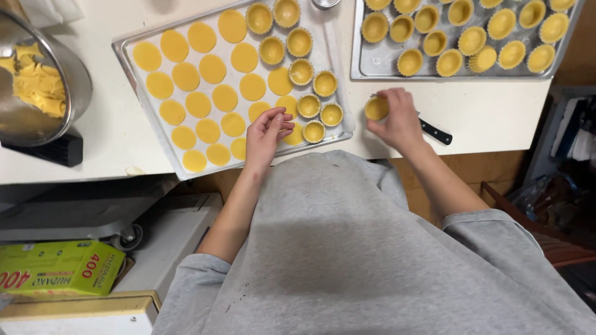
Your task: Manually form and place pastry dough into metal tart molds.
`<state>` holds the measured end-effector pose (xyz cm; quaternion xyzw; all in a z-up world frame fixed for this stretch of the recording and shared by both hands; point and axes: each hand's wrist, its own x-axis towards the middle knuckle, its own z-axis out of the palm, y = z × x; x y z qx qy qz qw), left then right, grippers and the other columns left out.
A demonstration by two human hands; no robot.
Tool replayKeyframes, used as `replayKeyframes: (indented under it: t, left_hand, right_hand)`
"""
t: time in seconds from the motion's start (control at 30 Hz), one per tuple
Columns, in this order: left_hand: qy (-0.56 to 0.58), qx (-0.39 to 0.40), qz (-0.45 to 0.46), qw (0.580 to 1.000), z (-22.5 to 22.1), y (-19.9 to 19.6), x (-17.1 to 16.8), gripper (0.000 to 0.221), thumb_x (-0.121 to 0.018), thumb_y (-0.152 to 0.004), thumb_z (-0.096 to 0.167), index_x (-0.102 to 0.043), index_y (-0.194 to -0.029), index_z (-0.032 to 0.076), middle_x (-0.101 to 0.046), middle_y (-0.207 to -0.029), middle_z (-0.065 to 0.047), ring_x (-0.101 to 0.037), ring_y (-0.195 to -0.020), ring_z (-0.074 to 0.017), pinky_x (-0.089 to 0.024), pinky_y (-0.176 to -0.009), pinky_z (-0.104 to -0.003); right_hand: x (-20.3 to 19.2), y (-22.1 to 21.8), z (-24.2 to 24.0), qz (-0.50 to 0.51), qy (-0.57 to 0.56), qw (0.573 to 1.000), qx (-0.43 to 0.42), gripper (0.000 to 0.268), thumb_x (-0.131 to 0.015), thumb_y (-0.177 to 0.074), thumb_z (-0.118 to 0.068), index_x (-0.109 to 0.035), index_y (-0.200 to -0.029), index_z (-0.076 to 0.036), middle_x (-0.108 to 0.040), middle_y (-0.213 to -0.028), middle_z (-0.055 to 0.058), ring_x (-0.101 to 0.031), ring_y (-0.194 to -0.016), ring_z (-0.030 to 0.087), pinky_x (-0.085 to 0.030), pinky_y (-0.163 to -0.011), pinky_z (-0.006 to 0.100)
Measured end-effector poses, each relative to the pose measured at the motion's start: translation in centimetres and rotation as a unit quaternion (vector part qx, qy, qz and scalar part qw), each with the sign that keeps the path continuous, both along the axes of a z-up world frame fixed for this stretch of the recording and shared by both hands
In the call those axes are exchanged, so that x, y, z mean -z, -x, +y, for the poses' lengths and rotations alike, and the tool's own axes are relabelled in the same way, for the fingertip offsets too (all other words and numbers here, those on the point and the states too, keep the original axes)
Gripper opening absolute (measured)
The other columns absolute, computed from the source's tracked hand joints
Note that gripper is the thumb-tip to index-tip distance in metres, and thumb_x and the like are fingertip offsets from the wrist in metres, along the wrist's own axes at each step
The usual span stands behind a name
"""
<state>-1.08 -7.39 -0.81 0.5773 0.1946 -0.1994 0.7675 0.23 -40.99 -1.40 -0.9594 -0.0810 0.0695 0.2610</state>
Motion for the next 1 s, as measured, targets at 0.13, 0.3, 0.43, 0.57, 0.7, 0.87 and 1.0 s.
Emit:
replayKeyframes:
  t: [0.13,0.3,0.43,0.57,0.7,0.87,1.0]
  left_hand:
    - [-0.004,-0.011,0.007,1.000,0.3,0.2,0.4,0.033,-0.056,-0.106,0.019,-0.061,-0.130,-0.004,-0.072,-0.115,-0.013,-0.072,-0.100,-0.0182,-0.061,-0.090,-0.032]
    - [0.009,-0.013,0.009,1.000,0.0,0.0,0.6,0.034,-0.055,-0.106,0.019,-0.060,-0.131,-0.003,-0.071,-0.117,-0.014,-0.071,-0.101,-0.0182,-0.061,-0.091,-0.032]
    - [0.006,-0.021,0.006,1.000,0.0,-0.9,1.3,0.034,-0.056,-0.106,0.019,-0.061,-0.131,-0.004,-0.071,-0.116,-0.014,-0.072,-0.100,-0.0186,-0.060,-0.090,-0.032]
    - [0.010,-0.031,0.010,0.999,0.2,-1.9,2.1,0.033,-0.057,-0.105,0.019,-0.061,-0.130,-0.004,-0.071,-0.115,-0.014,-0.072,-0.099,-0.0187,-0.060,-0.089,-0.032]
    - [0.018,-0.032,0.020,0.999,-0.2,-2.7,1.6,0.033,-0.058,-0.105,0.019,-0.062,-0.129,-0.003,-0.071,-0.115,-0.013,-0.071,-0.100,-0.0179,-0.060,-0.089,-0.031]
    - [0.001,-0.049,0.013,0.999,0.2,-4.2,0.4,0.033,-0.058,-0.105,0.019,-0.062,-0.129,-0.003,-0.072,-0.114,-0.013,-0.071,-0.100,-0.0176,-0.060,-0.089,-0.031]
    - [0.013,-0.086,0.008,0.996,1.8,-4.0,1.1,0.033,-0.058,-0.105,0.019,-0.062,-0.129,-0.003,-0.071,-0.114,-0.012,-0.071,-0.100,-0.0180,-0.060,-0.090,-0.031]
  right_hand:
    - [0.9,-3.2,-0.9,-0.025,-0.027,0.999,-0.001,0.067,-0.088,-0.076,-0.017,-0.056,-0.132,0.000,-0.058,-0.122,0.019,-0.055,-0.114,0.038,-0.048,-0.101,0.046]
    - [0.7,-7.2,-0.6,-0.078,-0.033,0.996,0.011,0.066,-0.089,-0.082,-0.015,-0.056,-0.138,-0.001,-0.063,-0.130,0.016,-0.054,-0.116,0.037,-0.047,-0.102,0.045]
    - [0.0,-8.0,0.0,-0.082,0.003,0.997,0.007,0.065,-0.090,-0.082,-0.017,-0.058,-0.137,-0.002,-0.064,-0.131,0.014,-0.053,-0.114,0.037,-0.046,-0.101,0.046]
    - [-1.5,-10.1,1.1,-0.126,-0.027,0.992,-0.005,0.060,-0.090,-0.084,-0.018,-0.060,-0.133,-0.003,-0.061,-0.130,0.016,-0.053,-0.117,0.036,-0.046,-0.102,0.046]
    - [-1.2,-15.6,3.6,-0.064,-0.085,0.994,-0.036,0.058,-0.088,-0.093,-0.022,-0.058,-0.139,-0.005,-0.059,-0.134,0.015,-0.054,-0.117,0.035,-0.048,-0.100,0.044]
    - [-1.2,-21.7,7.7,-0.111,0.002,0.988,-0.111,0.075,-0.092,-0.079,-0.025,-0.055,-0.141,-0.002,-0.056,-0.136,0.018,-0.052,-0.117,0.039,-0.047,-0.099,0.048]
    - [1.6,-24.6,8.1,-0.082,0.030,0.987,-0.136,0.079,-0.089,-0.076,-0.022,-0.055,-0.145,-0.002,-0.055,-0.137,0.019,-0.053,-0.121,0.040,-0.049,-0.104,0.045]
